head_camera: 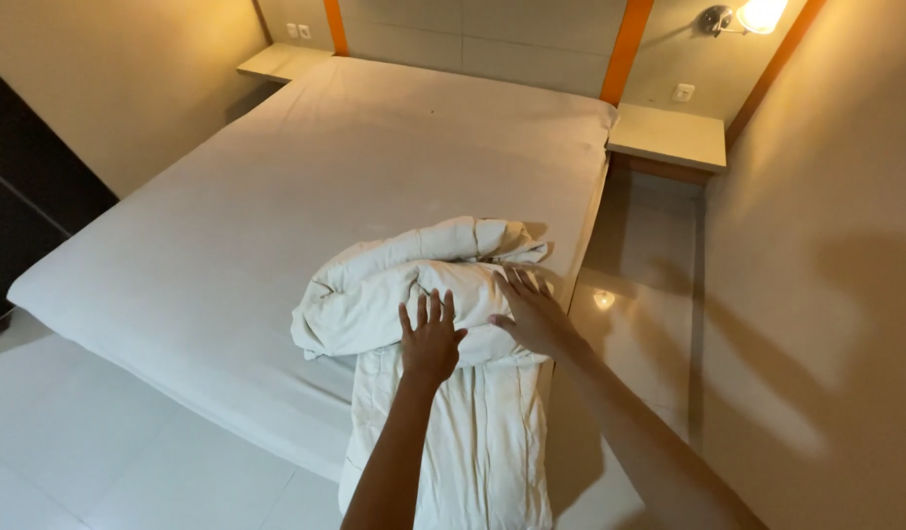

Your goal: The person smooths a white fitted sheet over a mattress, tucking the edges under the bed frame. They then pick up a white duvet from a nearby chair, unfold it, and spread it over the bed, smoothing the surface and tucking the corners.

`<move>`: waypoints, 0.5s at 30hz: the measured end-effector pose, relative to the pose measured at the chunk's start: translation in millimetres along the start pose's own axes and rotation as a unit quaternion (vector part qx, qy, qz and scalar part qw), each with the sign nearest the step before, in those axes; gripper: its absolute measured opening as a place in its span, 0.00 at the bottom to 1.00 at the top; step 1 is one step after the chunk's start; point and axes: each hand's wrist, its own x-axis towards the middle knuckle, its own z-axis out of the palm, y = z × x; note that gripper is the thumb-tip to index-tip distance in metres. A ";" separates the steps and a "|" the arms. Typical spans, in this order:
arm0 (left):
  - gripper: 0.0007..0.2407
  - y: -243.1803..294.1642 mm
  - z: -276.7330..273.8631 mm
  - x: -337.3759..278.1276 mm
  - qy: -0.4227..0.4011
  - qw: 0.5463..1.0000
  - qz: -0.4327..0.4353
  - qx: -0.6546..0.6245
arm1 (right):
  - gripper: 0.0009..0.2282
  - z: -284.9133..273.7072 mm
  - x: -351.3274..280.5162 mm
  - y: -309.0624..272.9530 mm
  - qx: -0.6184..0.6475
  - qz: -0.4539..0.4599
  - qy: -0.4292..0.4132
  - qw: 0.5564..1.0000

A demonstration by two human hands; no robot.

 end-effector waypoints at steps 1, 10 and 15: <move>0.33 4.7 9.8 -2.7 0.002 1.000 -0.002 0.001 | 0.35 1.8 -4.4 2.8 -0.001 -0.003 0.001 1.000; 0.35 54.4 52.2 22.0 0.007 0.999 -0.038 -0.006 | 0.35 8.6 2.5 71.3 0.020 -0.028 -0.017 0.999; 0.34 93.8 57.2 52.8 -0.017 0.996 -0.086 -0.003 | 0.37 -11.9 10.0 104.9 0.025 -0.027 -0.070 0.997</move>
